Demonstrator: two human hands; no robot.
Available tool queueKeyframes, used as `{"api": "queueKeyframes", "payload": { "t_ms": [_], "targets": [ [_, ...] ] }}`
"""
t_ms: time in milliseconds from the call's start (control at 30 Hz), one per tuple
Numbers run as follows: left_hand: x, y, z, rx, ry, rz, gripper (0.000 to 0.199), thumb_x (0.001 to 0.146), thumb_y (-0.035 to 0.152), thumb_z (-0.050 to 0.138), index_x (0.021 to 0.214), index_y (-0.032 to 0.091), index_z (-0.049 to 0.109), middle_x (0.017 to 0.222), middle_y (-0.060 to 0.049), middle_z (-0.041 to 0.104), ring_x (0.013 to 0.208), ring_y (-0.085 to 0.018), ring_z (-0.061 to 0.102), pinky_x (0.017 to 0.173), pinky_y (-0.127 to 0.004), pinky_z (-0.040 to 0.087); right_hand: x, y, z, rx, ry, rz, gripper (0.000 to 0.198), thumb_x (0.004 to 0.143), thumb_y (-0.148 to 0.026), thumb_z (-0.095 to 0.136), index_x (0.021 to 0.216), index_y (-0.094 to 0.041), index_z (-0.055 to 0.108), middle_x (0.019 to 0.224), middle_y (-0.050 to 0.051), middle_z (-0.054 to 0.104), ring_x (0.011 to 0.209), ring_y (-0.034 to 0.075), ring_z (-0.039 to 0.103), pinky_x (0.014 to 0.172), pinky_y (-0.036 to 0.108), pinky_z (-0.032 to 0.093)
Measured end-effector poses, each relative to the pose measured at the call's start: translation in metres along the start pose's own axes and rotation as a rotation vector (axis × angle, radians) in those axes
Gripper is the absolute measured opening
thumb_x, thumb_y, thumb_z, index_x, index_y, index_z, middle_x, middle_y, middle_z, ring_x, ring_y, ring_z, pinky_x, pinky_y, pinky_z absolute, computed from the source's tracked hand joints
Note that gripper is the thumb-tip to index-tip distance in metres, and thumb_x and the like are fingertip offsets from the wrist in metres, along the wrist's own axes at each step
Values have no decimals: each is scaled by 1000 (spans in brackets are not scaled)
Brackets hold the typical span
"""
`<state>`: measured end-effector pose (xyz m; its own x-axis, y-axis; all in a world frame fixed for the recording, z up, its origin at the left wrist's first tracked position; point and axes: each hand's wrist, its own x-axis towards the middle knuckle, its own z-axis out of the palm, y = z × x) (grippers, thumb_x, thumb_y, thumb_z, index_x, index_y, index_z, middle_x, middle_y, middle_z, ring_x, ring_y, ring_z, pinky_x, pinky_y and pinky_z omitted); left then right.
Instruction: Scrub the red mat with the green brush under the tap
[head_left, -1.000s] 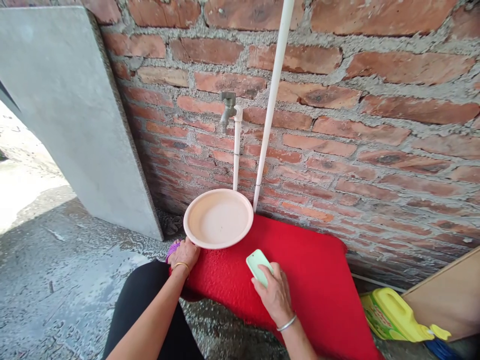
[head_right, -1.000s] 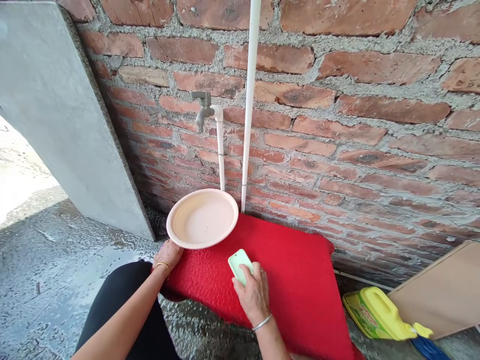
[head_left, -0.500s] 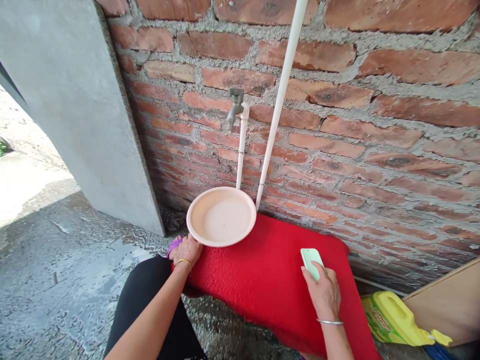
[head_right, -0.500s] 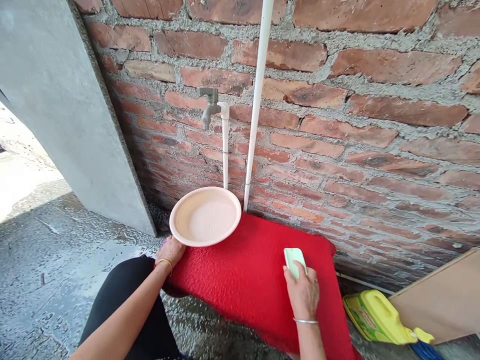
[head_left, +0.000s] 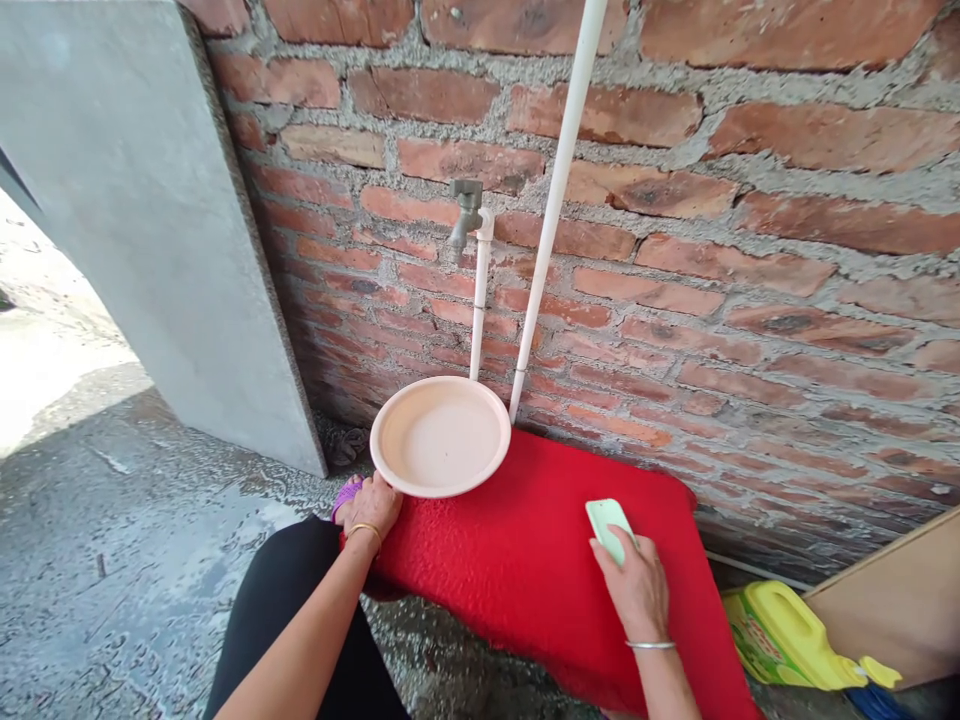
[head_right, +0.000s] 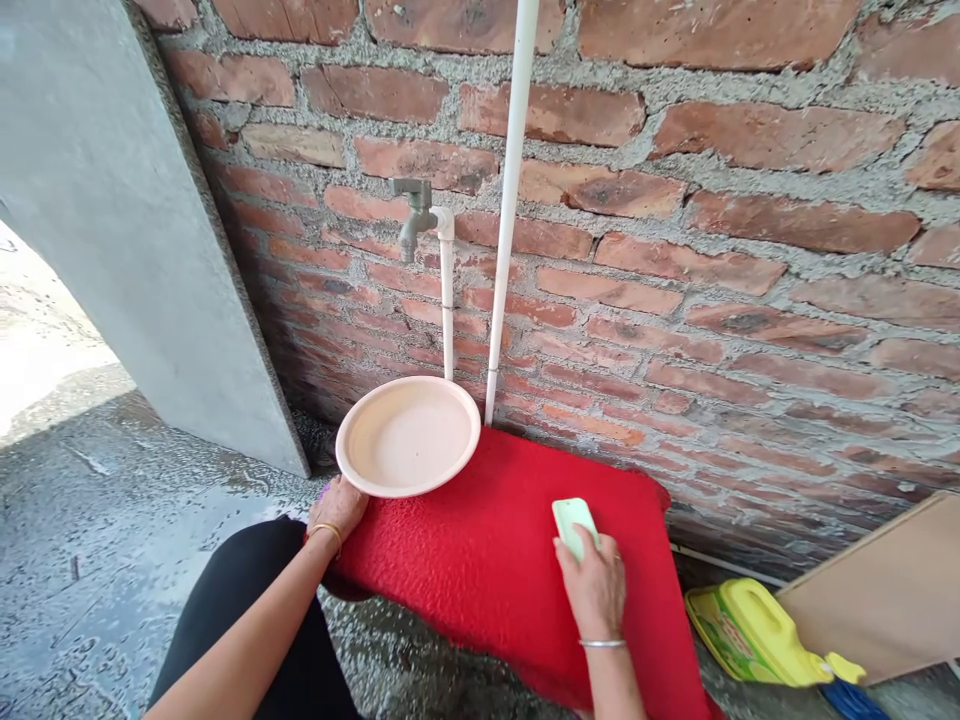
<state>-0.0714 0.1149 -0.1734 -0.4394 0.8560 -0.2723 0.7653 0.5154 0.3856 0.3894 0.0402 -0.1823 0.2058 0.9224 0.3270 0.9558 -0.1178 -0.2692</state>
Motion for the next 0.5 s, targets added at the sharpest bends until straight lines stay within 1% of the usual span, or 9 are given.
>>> {"api": "queueKeyframes", "payload": {
  "t_ms": [67,100,133,167,233,333,400,433,500],
  "targets": [
    [-1,2,0,1,-1,-6,58,106,42,32,149,14,59,142,-27,67,136,-42,64,109,-56,47,11,29,-7,-19,36,111,57,100,-64,47,122,-22,80,94,12,65,87,30,67,79,43,56],
    [-2,2,0,4,0,-8,57,106,41,32,149,14,58,141,-27,67,136,-42,64,109,-56,47,12,34,-8,-9,55,132,63,100,-68,44,122,-21,80,94,13,65,88,31,67,78,44,56],
    [-2,3,0,8,2,-10,57,106,41,32,149,14,58,141,-27,67,136,-42,64,109,-57,47,12,33,-7,17,71,126,67,100,-71,42,122,-20,80,96,14,65,89,32,67,78,44,56],
    [-3,4,0,11,6,-11,57,106,41,31,148,14,58,141,-26,67,136,-42,64,109,-57,47,10,25,-5,54,81,96,69,99,-73,42,121,-20,80,98,14,66,91,33,68,79,45,57],
    [-4,4,-1,16,16,-14,56,107,41,31,147,15,59,141,-25,68,136,-41,65,110,-55,47,0,-6,5,148,79,-17,63,99,-72,47,120,-22,80,103,13,67,94,31,69,83,43,58],
    [-6,4,-2,23,26,-13,55,107,42,31,145,16,61,139,-24,69,134,-39,66,110,-52,48,-21,-67,23,240,12,-228,39,99,-57,61,119,-28,79,105,9,67,93,26,70,84,39,59],
    [-5,3,-1,29,32,-8,54,107,42,32,143,16,62,138,-24,69,133,-38,67,109,-51,49,-32,-97,32,243,-41,-332,27,97,-44,68,118,-31,79,105,7,68,91,24,70,83,37,59],
    [-4,2,0,32,36,-5,54,107,42,32,143,16,63,138,-25,70,133,-38,67,109,-51,49,-35,-105,35,234,-58,-361,26,95,-40,71,118,-32,79,105,6,68,90,24,70,83,37,59],
    [1,-1,2,38,44,6,52,107,42,34,141,17,65,136,-24,71,132,-37,68,108,-49,50,-35,-104,37,215,-62,-369,26,93,-35,73,119,-31,78,104,5,67,90,24,70,83,37,59]
  ]
}}
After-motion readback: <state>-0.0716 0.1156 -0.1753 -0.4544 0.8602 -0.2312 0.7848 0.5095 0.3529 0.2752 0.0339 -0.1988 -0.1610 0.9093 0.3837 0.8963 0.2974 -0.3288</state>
